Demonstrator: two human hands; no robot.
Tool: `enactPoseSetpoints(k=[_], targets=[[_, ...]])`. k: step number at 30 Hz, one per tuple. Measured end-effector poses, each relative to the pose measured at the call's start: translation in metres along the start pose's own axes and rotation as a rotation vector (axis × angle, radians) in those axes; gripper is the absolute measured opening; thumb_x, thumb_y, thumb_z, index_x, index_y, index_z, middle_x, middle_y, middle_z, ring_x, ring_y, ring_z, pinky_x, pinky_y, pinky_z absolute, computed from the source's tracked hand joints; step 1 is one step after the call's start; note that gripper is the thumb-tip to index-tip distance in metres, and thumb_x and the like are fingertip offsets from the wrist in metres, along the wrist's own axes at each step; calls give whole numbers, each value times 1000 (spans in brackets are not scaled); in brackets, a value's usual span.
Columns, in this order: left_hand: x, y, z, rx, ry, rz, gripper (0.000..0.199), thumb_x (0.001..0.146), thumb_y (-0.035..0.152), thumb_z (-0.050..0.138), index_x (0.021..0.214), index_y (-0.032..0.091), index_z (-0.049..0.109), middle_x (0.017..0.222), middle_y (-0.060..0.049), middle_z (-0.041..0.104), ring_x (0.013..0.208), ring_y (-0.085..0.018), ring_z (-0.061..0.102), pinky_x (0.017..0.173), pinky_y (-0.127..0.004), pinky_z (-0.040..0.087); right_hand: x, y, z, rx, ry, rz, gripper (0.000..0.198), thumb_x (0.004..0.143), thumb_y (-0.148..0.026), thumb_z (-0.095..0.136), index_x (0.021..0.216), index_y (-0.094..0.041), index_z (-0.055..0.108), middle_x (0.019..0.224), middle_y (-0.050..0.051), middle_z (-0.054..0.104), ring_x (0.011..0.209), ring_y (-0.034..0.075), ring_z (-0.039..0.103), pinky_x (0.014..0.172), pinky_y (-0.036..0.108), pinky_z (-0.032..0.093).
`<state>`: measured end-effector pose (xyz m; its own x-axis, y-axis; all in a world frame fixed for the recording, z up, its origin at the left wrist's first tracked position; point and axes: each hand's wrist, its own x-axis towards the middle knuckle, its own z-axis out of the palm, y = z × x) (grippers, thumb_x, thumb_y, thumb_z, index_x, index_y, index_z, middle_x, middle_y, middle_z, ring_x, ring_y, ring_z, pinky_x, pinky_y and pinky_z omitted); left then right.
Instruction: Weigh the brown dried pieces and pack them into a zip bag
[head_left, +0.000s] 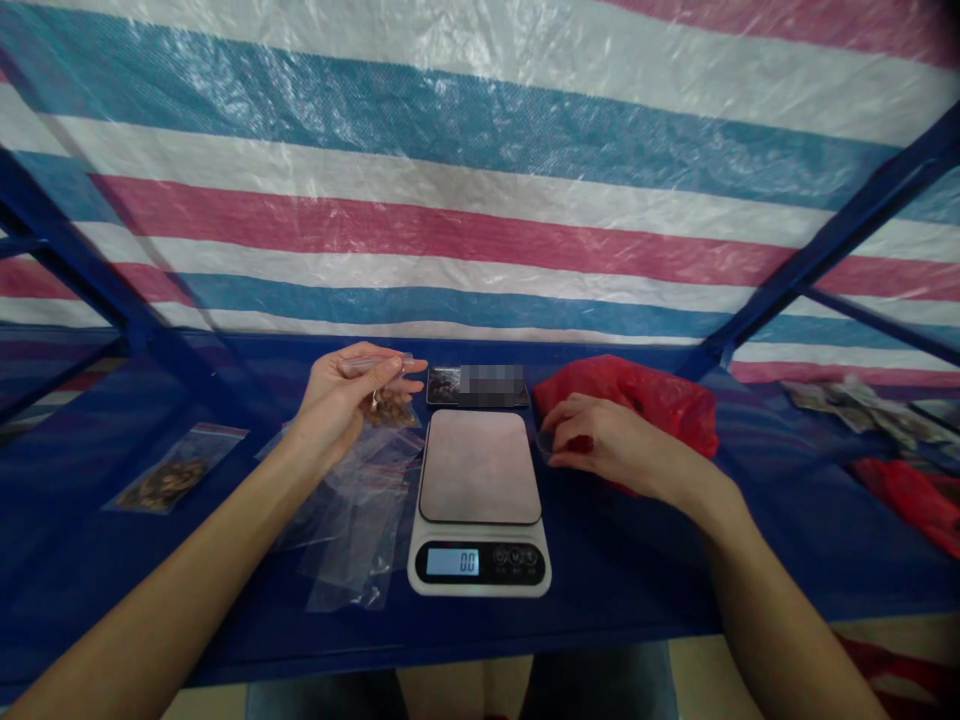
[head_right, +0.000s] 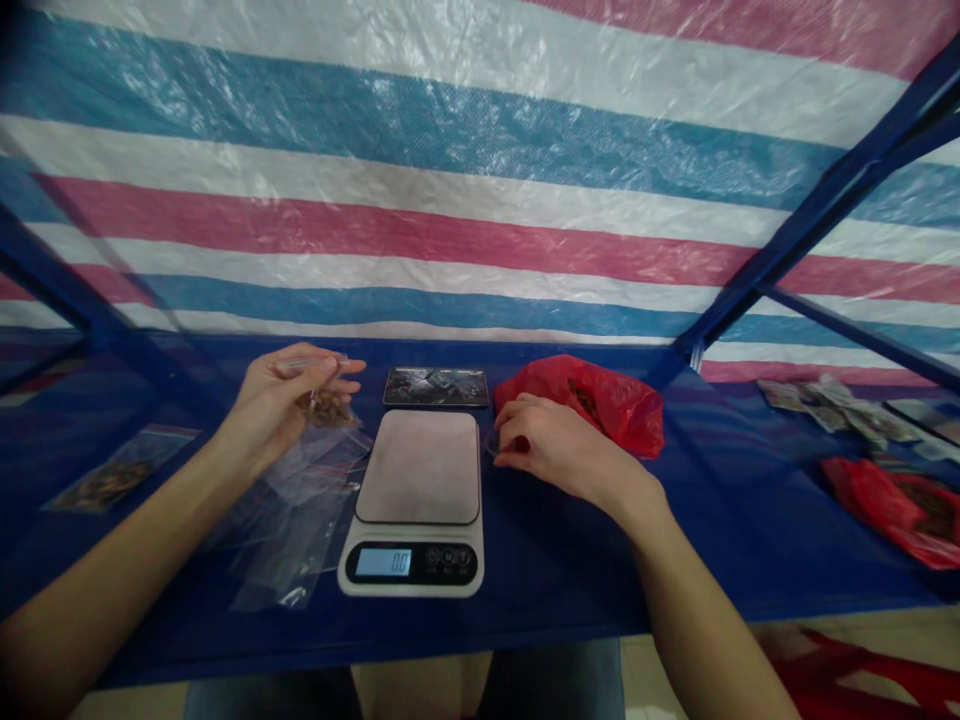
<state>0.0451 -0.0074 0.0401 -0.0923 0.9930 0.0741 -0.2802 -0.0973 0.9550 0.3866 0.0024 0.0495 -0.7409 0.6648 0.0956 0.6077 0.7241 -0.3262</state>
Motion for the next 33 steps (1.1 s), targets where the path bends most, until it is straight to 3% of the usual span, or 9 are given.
enactPoseSetpoints(k=[4, 7, 9, 12, 17, 21, 24, 29, 33], targets=[[-2, -1, 4, 10, 14, 7, 37, 80, 38, 88, 107, 17, 73, 87, -3, 78, 46, -11, 64, 36, -20, 48, -4, -3, 1, 15, -68, 0, 9, 91, -28, 81, 85, -23, 83, 111, 6, 79, 107, 27, 69, 92, 40, 53], [-6, -1, 12, 34, -26, 51, 43, 86, 39, 83, 122, 22, 69, 72, 4, 69, 38, -9, 55, 31, -17, 39, -8, -5, -7, 84, -52, -1, 15, 87, -39, 86, 81, -25, 84, 116, 7, 79, 111, 28, 69, 95, 41, 52], [-11, 1, 17, 87, -47, 92, 43, 87, 36, 82, 123, 23, 65, 70, 4, 69, 38, -10, 56, 31, -17, 40, -9, -8, -17, 169, -10, -23, 25, 86, -44, 85, 73, -23, 82, 117, 8, 79, 110, 28, 70, 93, 40, 53], [-22, 5, 26, 165, -94, 143, 35, 86, 33, 83, 109, 24, 58, 72, 2, 74, 42, -13, 63, 34, -19, 48, -6, -20, -24, 278, 117, -90, 34, 96, -43, 75, 71, -20, 76, 101, 8, 79, 95, 22, 70, 82, 34, 52], [-56, 1, 44, 286, -245, 167, 27, 94, 32, 76, 99, 24, 50, 76, 0, 78, 48, -15, 69, 44, -22, 56, 8, -59, 2, 360, 373, -85, 29, 106, -41, 61, 91, -17, 68, 83, 2, 65, 76, 15, 60, 70, 28, 43], [-81, -6, 55, 380, -406, 253, 22, 97, 30, 72, 98, 24, 51, 72, 4, 72, 48, -10, 64, 43, -17, 49, 11, -77, 24, 389, 336, -233, 34, 112, -41, 47, 94, -17, 62, 85, 2, 58, 75, 14, 55, 67, 27, 40], [-89, -6, 59, 308, -446, 169, 21, 102, 29, 66, 101, 25, 46, 73, 7, 70, 47, -8, 61, 47, -17, 51, 9, -78, 27, 405, 300, -301, 35, 113, -34, 42, 87, -18, 58, 81, 1, 54, 72, 13, 52, 64, 27, 38], [-80, -10, 59, 237, -432, 65, 19, 102, 35, 65, 105, 24, 49, 87, 0, 77, 73, -15, 76, 65, -24, 61, 10, -71, 31, 595, 344, -161, 35, 111, -30, 46, 79, -20, 56, 73, -2, 51, 62, 11, 49, 59, 26, 36], [-61, -15, 57, 241, -337, 71, 23, 99, 42, 69, 98, 21, 58, 78, -2, 78, 66, -17, 75, 61, -26, 59, 17, -65, 37, 687, 440, -24, 41, 109, -38, 48, 72, -21, 52, 66, -3, 49, 58, 12, 45, 54, 27, 33]])
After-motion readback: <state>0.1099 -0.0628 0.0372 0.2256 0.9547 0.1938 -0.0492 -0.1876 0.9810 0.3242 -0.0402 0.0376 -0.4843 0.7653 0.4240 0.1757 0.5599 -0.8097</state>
